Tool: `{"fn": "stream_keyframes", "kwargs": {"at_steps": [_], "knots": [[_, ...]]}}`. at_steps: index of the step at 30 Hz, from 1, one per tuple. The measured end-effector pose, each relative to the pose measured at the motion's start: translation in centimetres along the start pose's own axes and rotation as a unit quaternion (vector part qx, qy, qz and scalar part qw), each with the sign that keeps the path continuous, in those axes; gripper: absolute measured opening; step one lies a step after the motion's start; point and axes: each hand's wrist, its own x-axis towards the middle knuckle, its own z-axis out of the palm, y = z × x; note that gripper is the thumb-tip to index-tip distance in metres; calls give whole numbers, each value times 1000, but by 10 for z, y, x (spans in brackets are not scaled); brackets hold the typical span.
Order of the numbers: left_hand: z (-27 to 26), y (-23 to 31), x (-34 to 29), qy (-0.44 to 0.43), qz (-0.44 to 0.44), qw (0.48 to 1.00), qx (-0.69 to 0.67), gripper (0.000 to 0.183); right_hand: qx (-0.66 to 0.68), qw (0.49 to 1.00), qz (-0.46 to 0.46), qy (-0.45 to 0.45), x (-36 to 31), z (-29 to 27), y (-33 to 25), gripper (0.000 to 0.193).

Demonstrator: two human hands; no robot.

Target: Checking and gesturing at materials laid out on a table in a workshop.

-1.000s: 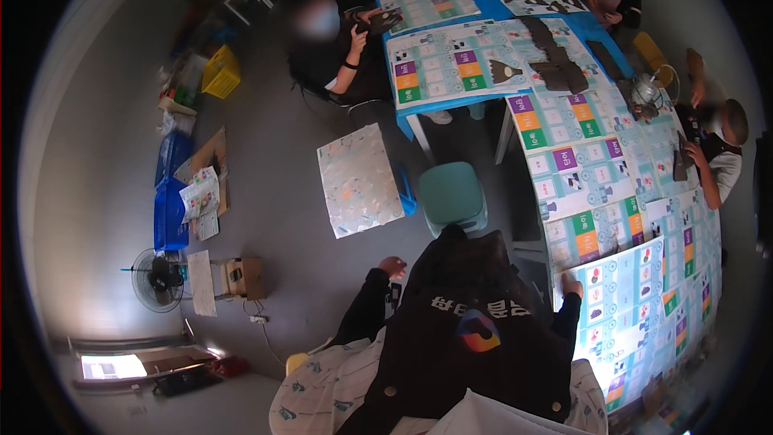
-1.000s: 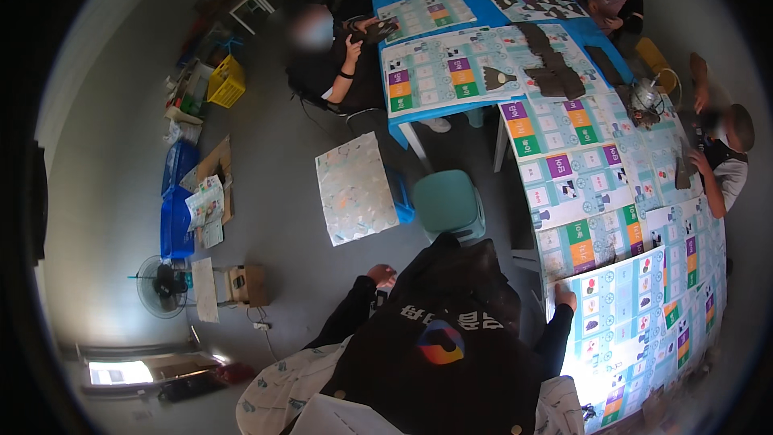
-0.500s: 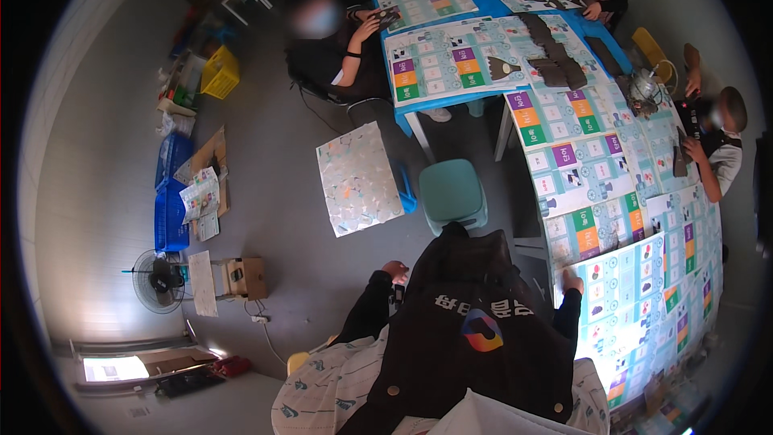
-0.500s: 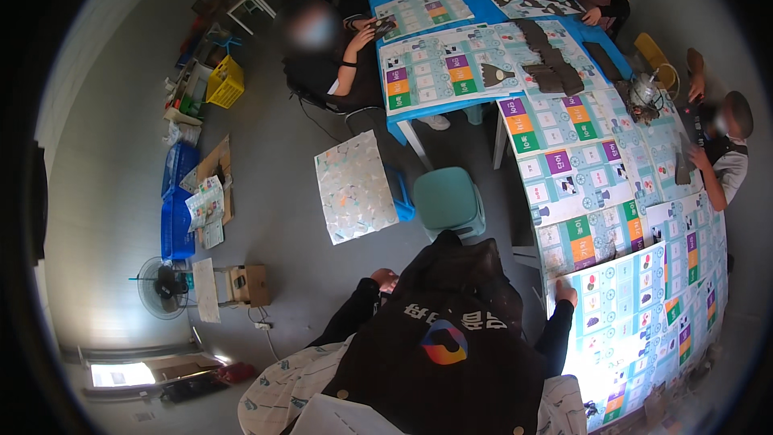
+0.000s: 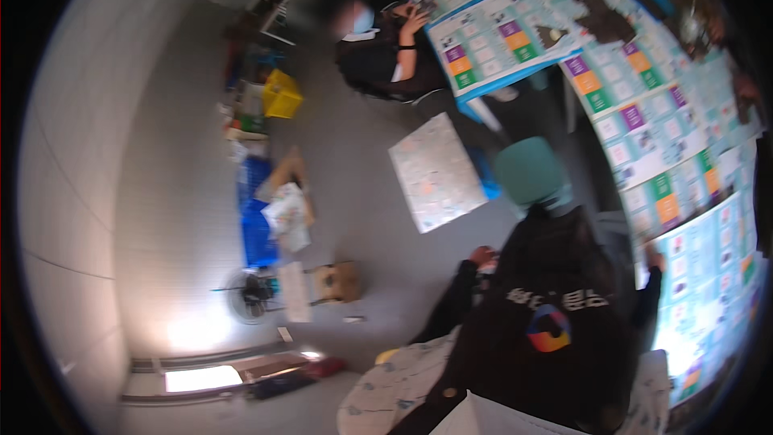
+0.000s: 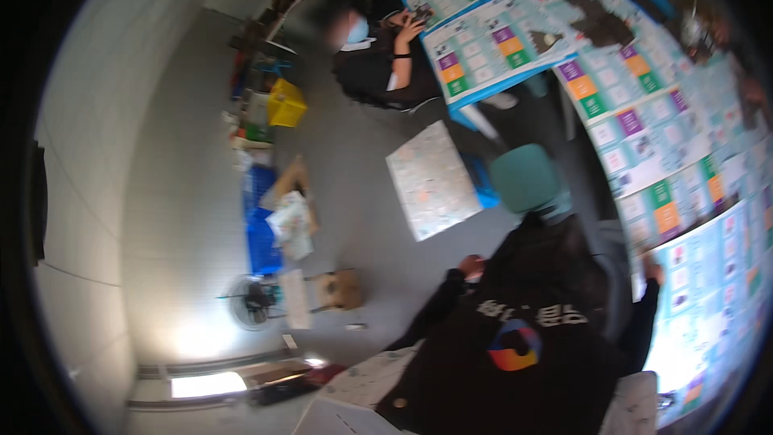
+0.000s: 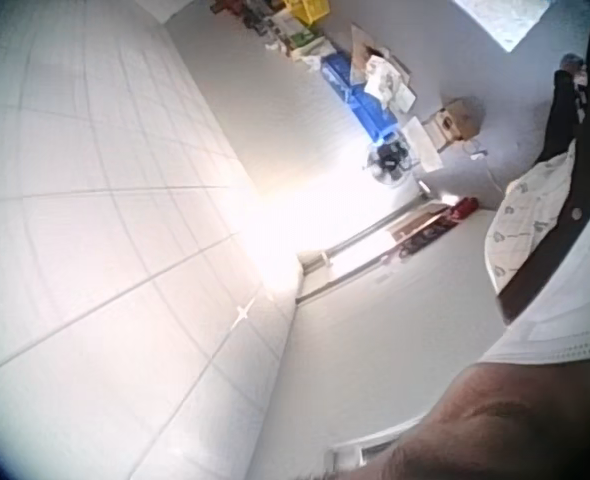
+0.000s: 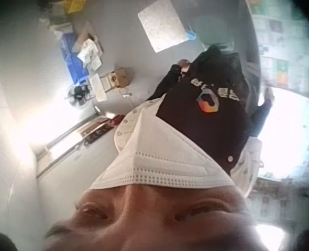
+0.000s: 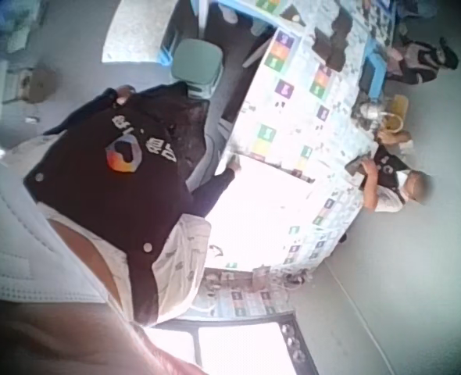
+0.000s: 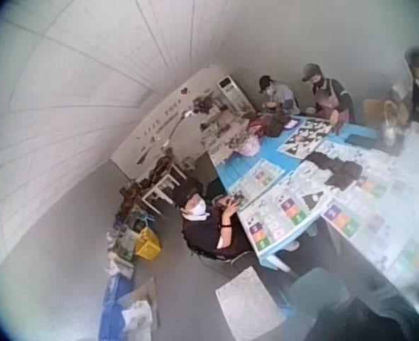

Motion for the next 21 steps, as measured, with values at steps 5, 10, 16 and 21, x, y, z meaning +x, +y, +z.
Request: {"fn": "stream_keyframes", "kwargs": {"at_steps": [5, 10, 16, 21], "knots": [[-65, 59, -32, -23, -278, 850, -447, 16, 46, 997, 61, -9, -26, -37, -45, 65], [-35, 26, -39, -101, -180, 931, -301, 12, 61, 994, 81, 47, -55, -47, -59, 62], [-73, 45, -27, -33, -266, 897, -352, 13, 74, 993, 87, 41, -74, -53, -70, 61], [-68, 40, -12, 36, -221, 935, -276, 20, 76, 992, 92, 37, -79, -62, -76, 58]]}}
